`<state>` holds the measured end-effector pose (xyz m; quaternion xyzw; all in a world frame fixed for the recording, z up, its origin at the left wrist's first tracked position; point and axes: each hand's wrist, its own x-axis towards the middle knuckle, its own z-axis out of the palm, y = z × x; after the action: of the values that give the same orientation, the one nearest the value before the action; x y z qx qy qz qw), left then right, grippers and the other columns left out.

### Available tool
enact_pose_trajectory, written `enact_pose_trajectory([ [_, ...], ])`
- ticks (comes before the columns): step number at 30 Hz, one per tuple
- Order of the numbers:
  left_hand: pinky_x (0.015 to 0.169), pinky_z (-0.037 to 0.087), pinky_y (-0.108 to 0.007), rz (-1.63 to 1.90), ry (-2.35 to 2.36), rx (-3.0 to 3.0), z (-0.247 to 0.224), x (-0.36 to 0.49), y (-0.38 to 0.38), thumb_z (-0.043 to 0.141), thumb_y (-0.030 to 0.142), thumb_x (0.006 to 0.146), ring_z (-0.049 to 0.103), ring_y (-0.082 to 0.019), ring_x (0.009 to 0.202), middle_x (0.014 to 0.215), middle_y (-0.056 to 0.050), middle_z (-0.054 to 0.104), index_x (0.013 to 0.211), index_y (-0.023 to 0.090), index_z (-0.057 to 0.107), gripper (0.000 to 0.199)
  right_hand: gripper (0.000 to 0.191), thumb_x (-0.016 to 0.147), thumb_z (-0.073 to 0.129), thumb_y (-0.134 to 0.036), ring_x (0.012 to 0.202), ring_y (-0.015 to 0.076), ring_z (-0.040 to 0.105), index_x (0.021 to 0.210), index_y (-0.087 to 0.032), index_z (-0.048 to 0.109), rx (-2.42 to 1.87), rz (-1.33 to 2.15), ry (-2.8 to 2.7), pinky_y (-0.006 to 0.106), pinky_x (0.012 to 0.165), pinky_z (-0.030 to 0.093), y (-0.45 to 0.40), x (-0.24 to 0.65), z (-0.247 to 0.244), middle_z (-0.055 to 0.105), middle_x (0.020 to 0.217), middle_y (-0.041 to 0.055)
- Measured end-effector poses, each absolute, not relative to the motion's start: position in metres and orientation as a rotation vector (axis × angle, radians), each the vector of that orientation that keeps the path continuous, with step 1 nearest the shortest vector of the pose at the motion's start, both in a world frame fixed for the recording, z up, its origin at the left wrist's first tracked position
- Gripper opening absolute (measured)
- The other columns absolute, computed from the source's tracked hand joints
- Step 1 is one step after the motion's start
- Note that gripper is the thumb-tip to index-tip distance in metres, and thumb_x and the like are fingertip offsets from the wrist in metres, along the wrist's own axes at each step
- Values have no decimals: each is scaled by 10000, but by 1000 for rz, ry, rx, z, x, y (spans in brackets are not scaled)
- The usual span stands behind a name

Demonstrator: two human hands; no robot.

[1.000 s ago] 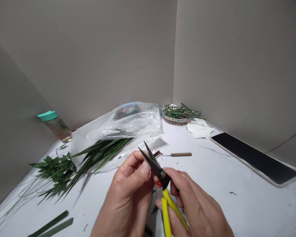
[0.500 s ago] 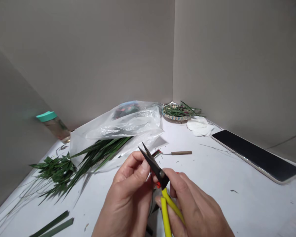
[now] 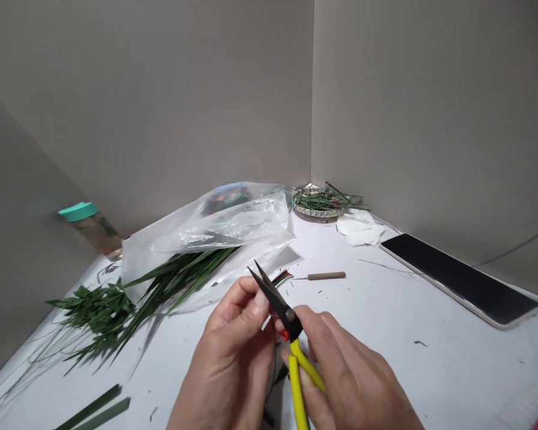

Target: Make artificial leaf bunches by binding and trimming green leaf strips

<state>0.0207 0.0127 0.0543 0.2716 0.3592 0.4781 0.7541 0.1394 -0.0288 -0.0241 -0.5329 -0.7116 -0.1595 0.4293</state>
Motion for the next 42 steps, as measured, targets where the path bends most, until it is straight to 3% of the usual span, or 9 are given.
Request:
enact_pose_trajectory([
  [5,662,556,-260,1023,774,583,54,21,11,776,142,734,531,-136,677,765,-18,602,850,188,707,143,365,1032,325,-222,657,222,698,1248,-122,602,-1325,-471,-1696,273,553,591,-27,135,-27,685,784,97],
  [9,650,551,-237,1024,775,574,53,21,12,746,130,767,514,-118,650,751,-9,601,910,191,715,159,369,1025,350,-219,704,228,716,1287,-137,597,-1348,-422,-1780,276,596,608,-30,139,-24,701,812,100],
  [15,663,555,-261,1036,768,577,50,24,13,778,144,734,539,-131,654,777,-9,607,805,200,688,127,374,1002,410,-212,678,225,729,1322,-121,583,-1289,-482,-1826,242,503,589,-29,147,-29,714,823,105],
  [22,673,505,-244,1013,776,684,49,23,12,698,184,831,521,-154,730,781,-10,571,831,198,683,21,384,1001,353,-154,679,218,748,1321,-113,563,-1309,-469,-1876,235,523,602,-30,149,-30,735,836,115],
  [26,694,448,-252,1003,803,790,49,19,13,657,251,884,445,-150,709,738,4,524,708,197,577,201,318,1036,353,-194,708,231,762,1290,-77,505,-1299,-417,-1901,275,553,626,-32,166,-21,748,906,149],
  [30,683,388,-256,1031,854,918,53,18,12,676,292,880,405,-153,705,713,15,496,675,203,541,261,305,1001,402,-164,767,231,760,1284,-116,504,-1381,-329,-1998,314,584,640,-36,198,-20,735,951,118],
  [37,695,364,-249,1109,882,1001,59,17,8,755,312,821,425,-146,741,763,16,541,826,218,718,100,173,953,502,-156,824,231,713,1061,-204,628,-1624,-194,-2111,357,662,622,-36,237,-40,693,977,86],
  [39,709,376,-240,1112,855,993,59,17,8,761,296,813,440,-137,745,777,20,555,800,218,721,89,140,944,529,-161,823,255,691,1008,-211,644,-1639,-170,-2126,422,700,610,-34,239,-37,682,972,93],
  [42,740,403,-232,1109,811,980,59,16,8,764,266,798,473,-131,763,790,25,580,771,218,717,72,210,959,513,-161,970,306,667,1120,-199,643,-1533,-137,-2128,515,813,577,-31,230,-16,673,1084,131],
])
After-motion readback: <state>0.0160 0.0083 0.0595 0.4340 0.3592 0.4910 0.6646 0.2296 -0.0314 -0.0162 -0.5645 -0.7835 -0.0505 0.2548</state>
